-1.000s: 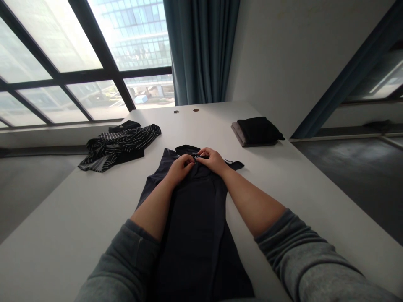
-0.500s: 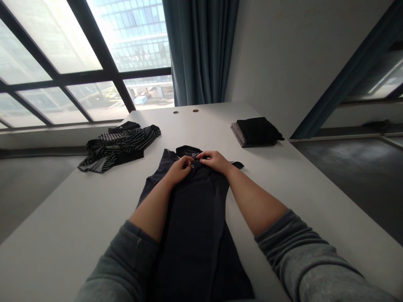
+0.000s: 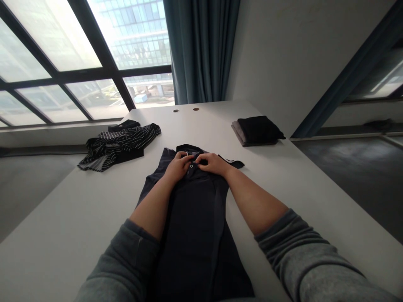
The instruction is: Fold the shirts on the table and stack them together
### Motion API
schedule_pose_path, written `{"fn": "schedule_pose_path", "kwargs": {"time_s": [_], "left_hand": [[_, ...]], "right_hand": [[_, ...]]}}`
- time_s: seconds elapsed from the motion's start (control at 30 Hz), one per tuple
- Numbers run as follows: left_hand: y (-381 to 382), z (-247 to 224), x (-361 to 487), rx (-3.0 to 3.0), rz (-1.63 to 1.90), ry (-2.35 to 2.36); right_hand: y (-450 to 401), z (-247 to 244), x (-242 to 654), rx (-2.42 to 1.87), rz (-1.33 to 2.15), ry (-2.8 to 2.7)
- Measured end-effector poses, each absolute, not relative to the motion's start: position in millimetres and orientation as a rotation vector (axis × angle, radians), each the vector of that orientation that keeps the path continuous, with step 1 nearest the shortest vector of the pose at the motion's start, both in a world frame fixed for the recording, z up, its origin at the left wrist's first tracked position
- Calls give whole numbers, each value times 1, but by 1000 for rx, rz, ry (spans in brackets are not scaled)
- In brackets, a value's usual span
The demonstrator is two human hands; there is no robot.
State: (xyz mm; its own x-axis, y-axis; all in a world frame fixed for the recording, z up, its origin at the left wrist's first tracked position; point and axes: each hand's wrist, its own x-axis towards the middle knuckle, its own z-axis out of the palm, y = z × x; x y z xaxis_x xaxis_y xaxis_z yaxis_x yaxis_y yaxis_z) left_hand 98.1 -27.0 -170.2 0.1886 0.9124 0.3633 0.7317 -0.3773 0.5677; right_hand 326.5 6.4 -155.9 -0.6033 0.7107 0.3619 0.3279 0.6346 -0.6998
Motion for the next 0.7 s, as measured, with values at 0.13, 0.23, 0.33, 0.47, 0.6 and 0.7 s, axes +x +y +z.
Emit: {"fn": "schedule_pose_path", "kwargs": {"time_s": [0.13, 0.23, 0.33, 0.47, 0.6, 0.7], "left_hand": [[-28, -173, 98, 2249, 909, 1605], [-30, -174, 100, 2260, 874, 1620], [-28, -175, 100, 2289, 829, 1547], [-25, -175, 102, 2209, 957, 1528], [-26, -170, 106, 2010, 1073, 1553], [-28, -167, 110, 1891, 1118, 1529]], "right_hand": [[3, -153, 324, -769, 755, -2186], [0, -148, 324, -737, 802, -2154], [0, -147, 324, -741, 825, -2146], [3, -150, 324, -772, 811, -2099], [6, -154, 322, -804, 797, -2075], [5, -157, 319, -831, 755, -2072]]}}
